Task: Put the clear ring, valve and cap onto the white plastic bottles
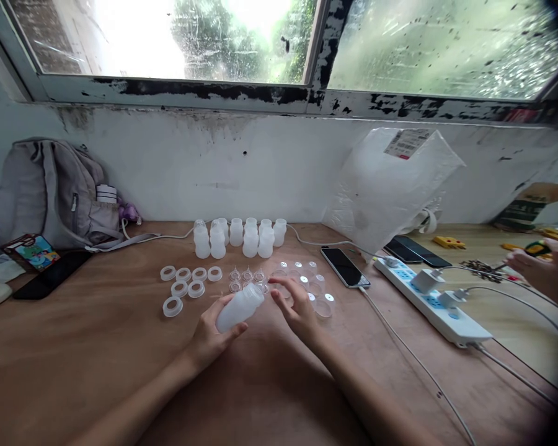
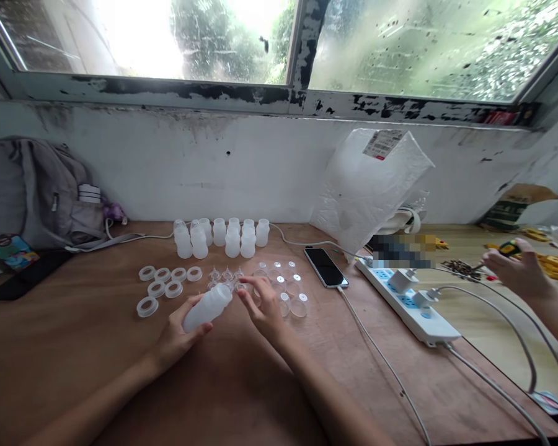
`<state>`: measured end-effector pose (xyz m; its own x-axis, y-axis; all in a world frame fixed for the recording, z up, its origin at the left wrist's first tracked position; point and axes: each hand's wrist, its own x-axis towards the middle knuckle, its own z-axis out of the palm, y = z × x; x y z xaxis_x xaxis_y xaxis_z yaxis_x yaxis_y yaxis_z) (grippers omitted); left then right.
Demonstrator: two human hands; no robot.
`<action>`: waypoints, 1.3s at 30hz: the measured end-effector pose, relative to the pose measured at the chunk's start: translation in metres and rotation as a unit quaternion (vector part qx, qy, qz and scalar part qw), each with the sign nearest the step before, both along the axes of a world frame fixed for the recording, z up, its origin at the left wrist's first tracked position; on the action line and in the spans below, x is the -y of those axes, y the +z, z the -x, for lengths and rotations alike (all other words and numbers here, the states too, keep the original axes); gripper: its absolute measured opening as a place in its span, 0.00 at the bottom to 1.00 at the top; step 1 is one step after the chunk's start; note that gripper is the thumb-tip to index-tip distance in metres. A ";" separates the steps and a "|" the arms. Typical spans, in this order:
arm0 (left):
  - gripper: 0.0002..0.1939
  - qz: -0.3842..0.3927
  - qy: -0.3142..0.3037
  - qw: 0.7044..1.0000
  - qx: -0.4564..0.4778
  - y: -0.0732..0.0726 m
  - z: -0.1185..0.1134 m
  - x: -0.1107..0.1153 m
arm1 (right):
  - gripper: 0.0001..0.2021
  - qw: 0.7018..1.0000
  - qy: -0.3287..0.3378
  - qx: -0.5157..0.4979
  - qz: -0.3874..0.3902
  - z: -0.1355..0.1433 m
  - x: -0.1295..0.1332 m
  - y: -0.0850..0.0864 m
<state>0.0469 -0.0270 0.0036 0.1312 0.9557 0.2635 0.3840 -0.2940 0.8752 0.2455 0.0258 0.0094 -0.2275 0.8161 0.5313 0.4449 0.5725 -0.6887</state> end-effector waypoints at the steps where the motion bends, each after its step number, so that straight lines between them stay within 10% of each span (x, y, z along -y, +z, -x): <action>1: 0.22 0.020 0.003 1.000 0.011 0.000 0.001 0.000 | 0.10 0.998 -0.050 0.033 -0.033 -0.005 -0.006 -0.001; 6: 0.20 0.041 -0.008 0.997 0.060 -0.003 0.003 -0.003 | 0.09 0.948 -0.207 0.220 -0.101 -0.019 -0.022 -0.005; 17: 0.23 0.116 0.003 0.978 0.171 -0.008 0.006 -0.011 | 0.09 0.921 -0.189 0.332 -0.072 -0.019 -0.023 -0.016; 29: 0.22 0.069 0.010 0.991 0.112 -0.013 0.011 -0.016 | 0.12 0.986 -0.095 -0.132 0.026 -0.008 -0.007 0.004; 39: 0.20 0.010 0.004 0.998 0.067 -0.012 0.013 -0.015 | 0.10 0.978 -0.010 -0.168 0.126 0.011 0.007 0.000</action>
<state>0.0336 -0.0115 -0.0088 0.0881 0.9619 0.2588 0.2657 -0.2731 0.9246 0.2342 0.0186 0.0089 -0.0577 0.9329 0.3555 0.1776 0.3600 -0.9159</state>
